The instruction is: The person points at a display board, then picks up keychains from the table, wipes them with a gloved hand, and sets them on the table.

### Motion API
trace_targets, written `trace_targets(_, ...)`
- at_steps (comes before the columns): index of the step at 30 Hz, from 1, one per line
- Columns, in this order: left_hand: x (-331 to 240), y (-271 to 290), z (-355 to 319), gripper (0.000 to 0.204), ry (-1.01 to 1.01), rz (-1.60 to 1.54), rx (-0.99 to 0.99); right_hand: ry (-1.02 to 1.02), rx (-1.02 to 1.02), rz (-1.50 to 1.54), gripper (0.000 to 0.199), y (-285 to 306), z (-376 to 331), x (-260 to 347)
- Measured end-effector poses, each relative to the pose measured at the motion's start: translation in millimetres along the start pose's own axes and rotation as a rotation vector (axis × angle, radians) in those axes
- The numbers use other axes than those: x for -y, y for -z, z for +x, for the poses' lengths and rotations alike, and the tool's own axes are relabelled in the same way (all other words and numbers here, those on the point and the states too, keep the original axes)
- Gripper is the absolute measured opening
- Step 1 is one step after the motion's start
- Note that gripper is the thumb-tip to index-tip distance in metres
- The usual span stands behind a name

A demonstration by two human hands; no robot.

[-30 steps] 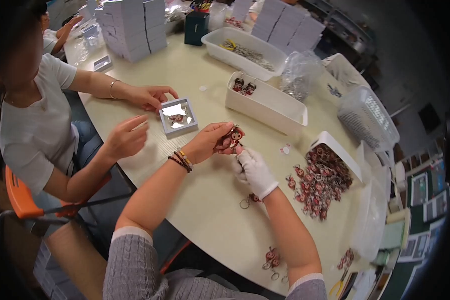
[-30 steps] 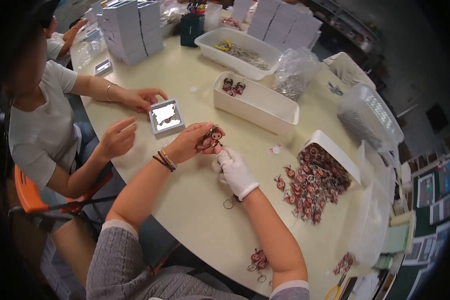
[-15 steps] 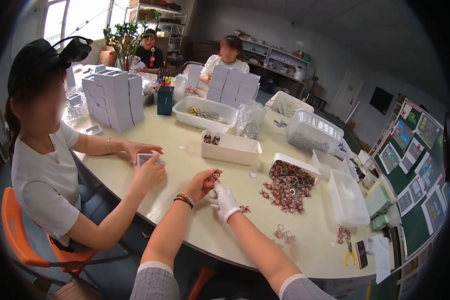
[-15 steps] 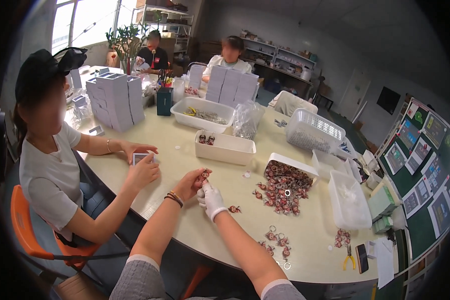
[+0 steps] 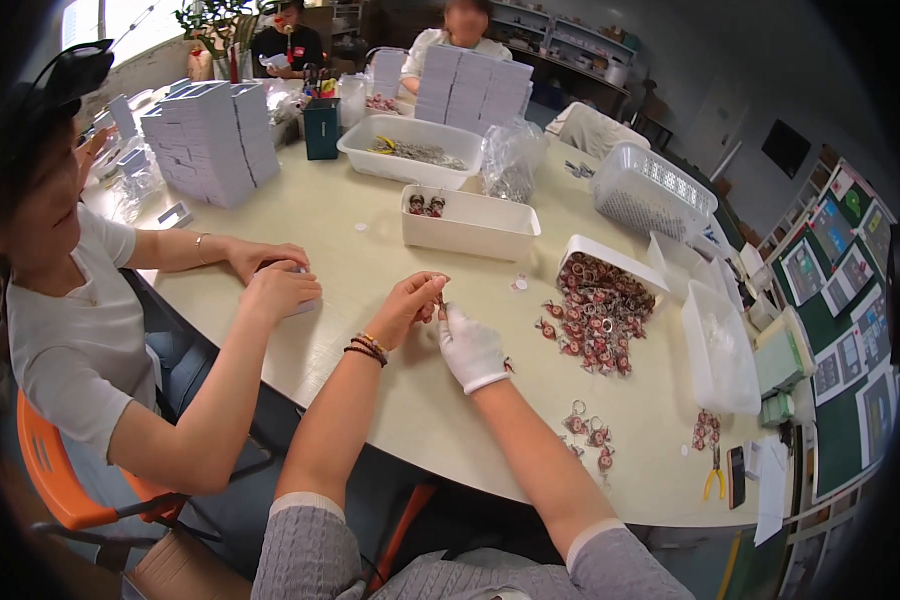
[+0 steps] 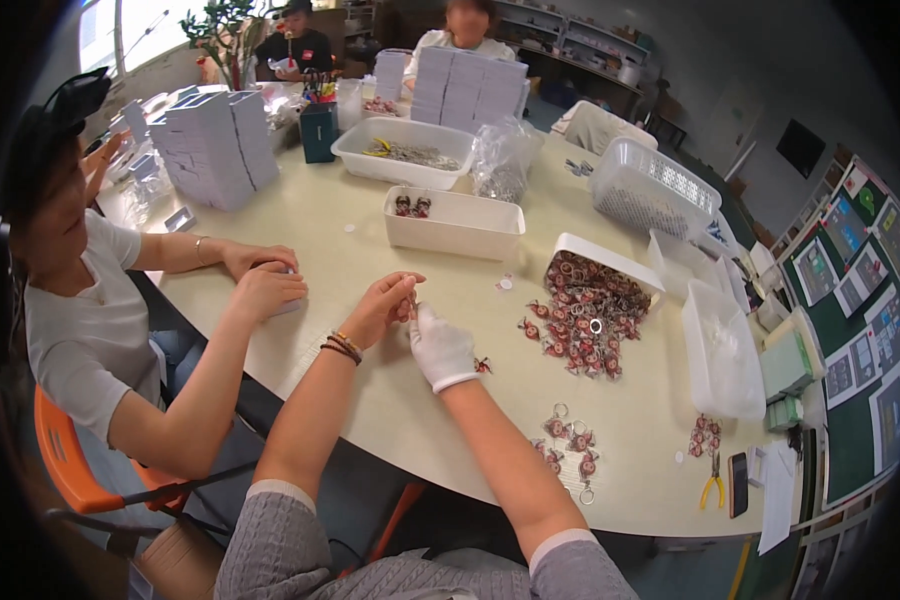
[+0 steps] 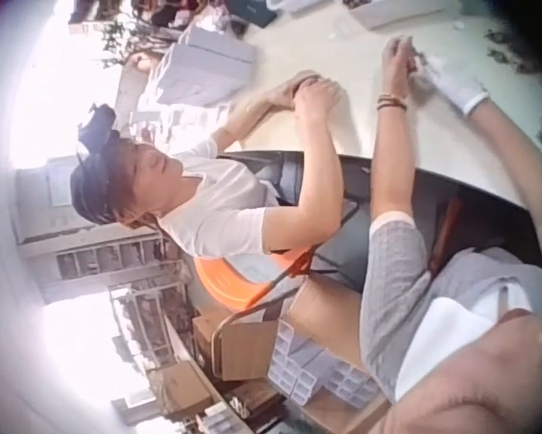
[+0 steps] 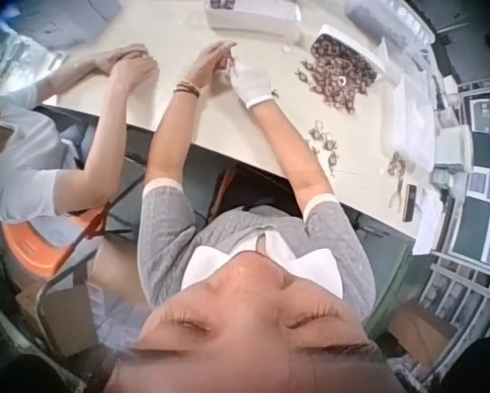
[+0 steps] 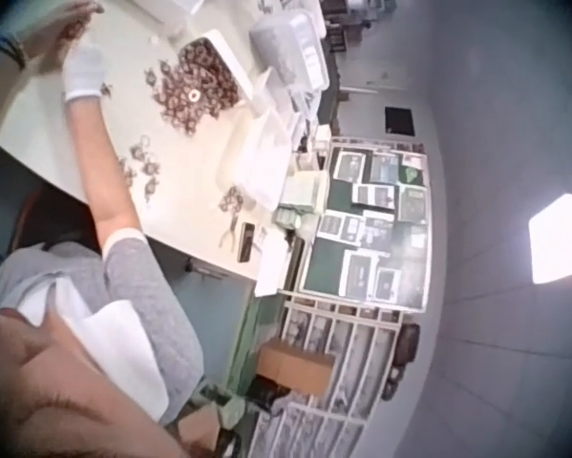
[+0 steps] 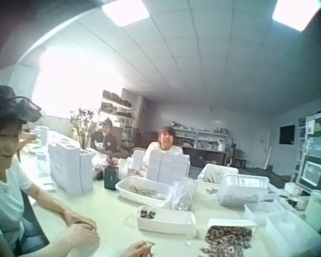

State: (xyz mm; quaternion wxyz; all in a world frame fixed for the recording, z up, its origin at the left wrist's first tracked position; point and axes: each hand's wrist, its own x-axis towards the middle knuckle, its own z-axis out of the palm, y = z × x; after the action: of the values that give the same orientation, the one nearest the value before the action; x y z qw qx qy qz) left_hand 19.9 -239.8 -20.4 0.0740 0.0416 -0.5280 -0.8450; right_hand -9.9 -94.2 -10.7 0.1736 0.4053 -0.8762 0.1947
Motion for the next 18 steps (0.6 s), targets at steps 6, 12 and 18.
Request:
trace_targets(6, -5, -9, 2, 0.031, -0.025, -0.001, 0.081, -0.03, 0.164, -0.06, 0.026, 31, 7, -17)
trace_targets(12, -2, -2, 5, 0.035, 0.077, -0.072, 0.22, -0.126, 0.229, 0.425, 0.024, 23, 7, -24)
trace_targets(18, -4, -9, 11, 0.031, 0.101, -0.015, 0.178, -0.292, 0.091, 0.789, 0.026, -9, -1, -30)
